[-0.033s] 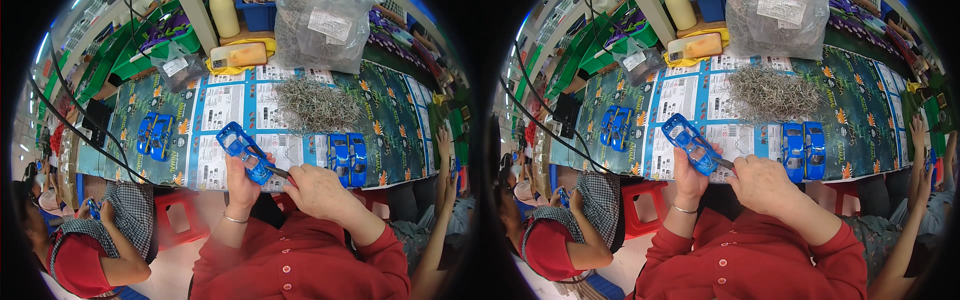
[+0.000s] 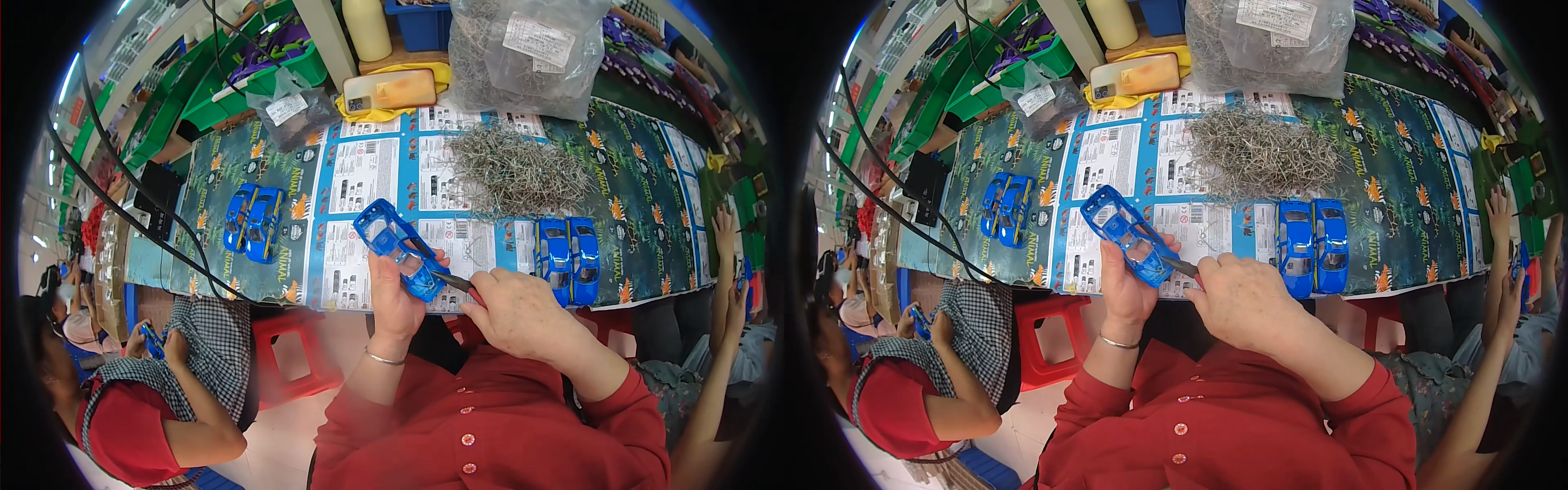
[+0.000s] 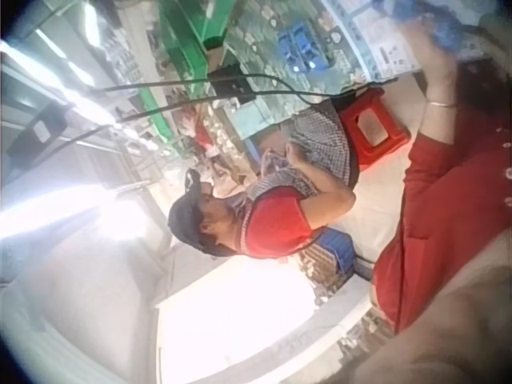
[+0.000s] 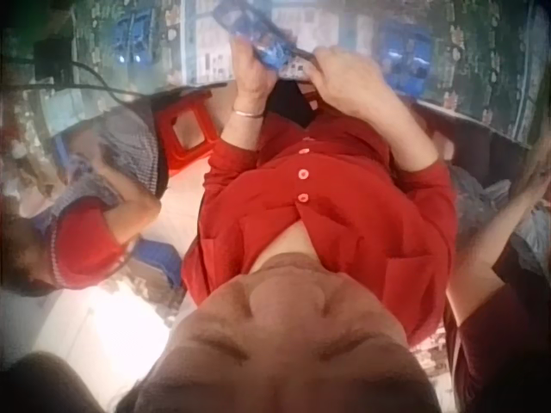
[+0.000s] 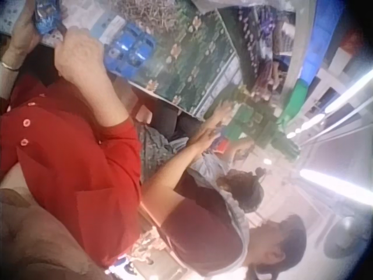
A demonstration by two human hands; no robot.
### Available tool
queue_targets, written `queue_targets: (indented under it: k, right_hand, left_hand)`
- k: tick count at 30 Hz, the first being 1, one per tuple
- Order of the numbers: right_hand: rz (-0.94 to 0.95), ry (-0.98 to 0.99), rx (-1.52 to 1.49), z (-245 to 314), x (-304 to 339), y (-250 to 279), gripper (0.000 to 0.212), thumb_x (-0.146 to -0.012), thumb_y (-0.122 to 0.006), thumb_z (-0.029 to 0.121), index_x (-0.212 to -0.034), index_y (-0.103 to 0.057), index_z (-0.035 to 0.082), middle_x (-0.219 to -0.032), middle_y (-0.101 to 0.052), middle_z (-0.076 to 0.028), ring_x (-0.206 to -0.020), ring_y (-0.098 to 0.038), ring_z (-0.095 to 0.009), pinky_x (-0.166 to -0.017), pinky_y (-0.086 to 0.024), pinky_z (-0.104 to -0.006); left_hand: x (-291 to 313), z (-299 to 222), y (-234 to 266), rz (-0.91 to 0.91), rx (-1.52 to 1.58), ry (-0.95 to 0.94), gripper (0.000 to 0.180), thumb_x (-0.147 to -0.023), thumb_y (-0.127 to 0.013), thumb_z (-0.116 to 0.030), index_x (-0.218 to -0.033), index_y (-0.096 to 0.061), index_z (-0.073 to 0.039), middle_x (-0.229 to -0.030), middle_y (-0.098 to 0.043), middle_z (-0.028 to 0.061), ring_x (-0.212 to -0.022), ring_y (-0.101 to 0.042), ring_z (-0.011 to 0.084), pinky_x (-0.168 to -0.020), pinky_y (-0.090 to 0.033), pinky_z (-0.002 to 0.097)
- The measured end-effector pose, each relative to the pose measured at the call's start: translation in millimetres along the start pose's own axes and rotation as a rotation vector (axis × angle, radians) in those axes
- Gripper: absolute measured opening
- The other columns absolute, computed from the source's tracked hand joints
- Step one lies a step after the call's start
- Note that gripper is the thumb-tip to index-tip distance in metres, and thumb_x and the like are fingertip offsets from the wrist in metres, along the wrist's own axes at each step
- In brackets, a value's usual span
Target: The person trims plastic pieces from toy car shells using pliers, then fits plastic inserts into the shells by hand.
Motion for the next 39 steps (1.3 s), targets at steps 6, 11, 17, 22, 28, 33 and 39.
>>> queue_targets:
  k: [6,11,17,22,28,33,39]
  right_hand:
    - [0.031,0.005,0.004,1.3,-1.6,-4.3,0.028,-0.085,-0.053,0.027,-0.088,-0.054,-0.001,-0.079,-0.059,-0.019,-0.072,-0.061,-0.035,-0.064,-0.049,-0.0419]
    - [0.041,0.039,0.059,6.5,-2.3,-6.4,0.026,-0.085,-0.052,0.025,-0.087,-0.053,-0.001,-0.075,-0.059,-0.018,-0.067,-0.062,-0.034,-0.060,-0.050,-0.0408]
    - [0.031,0.081,0.126,11.5,-3.3,-11.3,0.025,-0.085,-0.052,0.024,-0.084,-0.052,-0.002,-0.072,-0.059,-0.018,-0.062,-0.062,-0.031,-0.055,-0.051,-0.0376]
    - [0.010,0.082,0.128,15.4,-0.2,-15.3,0.023,-0.084,-0.052,0.021,-0.083,-0.051,-0.002,-0.071,-0.059,-0.016,-0.061,-0.062,-0.028,-0.055,-0.051,-0.0350]
    - [-0.031,0.120,0.163,21.6,2.3,-13.0,0.016,-0.079,-0.053,0.014,-0.082,-0.052,-0.002,-0.071,-0.058,-0.015,-0.064,-0.062,-0.025,-0.055,-0.051,-0.0324]
    - [-0.078,0.089,0.108,13.5,0.5,-23.6,0.023,-0.083,-0.055,0.022,-0.084,-0.050,-0.001,-0.067,-0.057,-0.015,-0.059,-0.061,-0.028,-0.053,-0.050,-0.0359]
    - [-0.082,0.076,0.076,7.8,0.5,-23.9,0.024,-0.084,-0.054,0.023,-0.085,-0.052,-0.001,-0.069,-0.058,-0.017,-0.062,-0.061,-0.031,-0.055,-0.050,-0.0380]
  left_hand:
    - [1.4,-3.0,-5.3,0.022,-0.028,-0.030,0.054,-0.088,-0.042,-0.050,-0.117,-0.041,-0.004,-0.102,-0.055,0.0148,-0.094,-0.057,0.0312,-0.083,-0.047,0.0473]
    - [2.6,-6.0,-5.5,0.077,0.054,-0.063,0.046,-0.089,-0.049,-0.039,-0.118,-0.034,-0.006,-0.107,-0.050,0.0119,-0.096,-0.056,0.0304,-0.083,-0.048,0.0462]
    - [2.8,-6.2,-4.4,0.051,0.016,-0.120,0.052,-0.087,-0.048,-0.044,-0.121,-0.038,-0.006,-0.106,-0.053,0.0138,-0.094,-0.056,0.0322,-0.082,-0.047,0.0483]
    - [4.3,-5.6,-3.2,0.037,0.052,-0.141,0.049,-0.086,-0.051,-0.041,-0.116,-0.037,-0.005,-0.102,-0.052,0.0141,-0.091,-0.057,0.0307,-0.079,-0.048,0.0428]
    - [5.1,-4.3,-1.8,0.034,0.024,-0.164,0.052,-0.085,-0.053,-0.042,-0.117,-0.037,-0.005,-0.102,-0.052,0.0132,-0.089,-0.057,0.0307,-0.077,-0.048,0.0433]
    - [4.6,-2.4,1.8,0.006,0.055,-0.154,0.052,-0.085,-0.054,-0.041,-0.119,-0.037,-0.005,-0.102,-0.052,0.0119,-0.089,-0.056,0.0305,-0.076,-0.048,0.0434]
    - [4.0,-0.5,3.1,-0.005,0.075,-0.131,0.054,-0.084,-0.054,-0.042,-0.120,-0.036,-0.006,-0.102,-0.052,0.0115,-0.089,-0.056,0.0307,-0.077,-0.047,0.0446]
Point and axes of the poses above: each hand's wrist, its own x-axis away from the middle knuckle, its own y-axis out of the back of the hand, z = x × y, the point moved 3 cm from there along -x, towards the middle knuckle
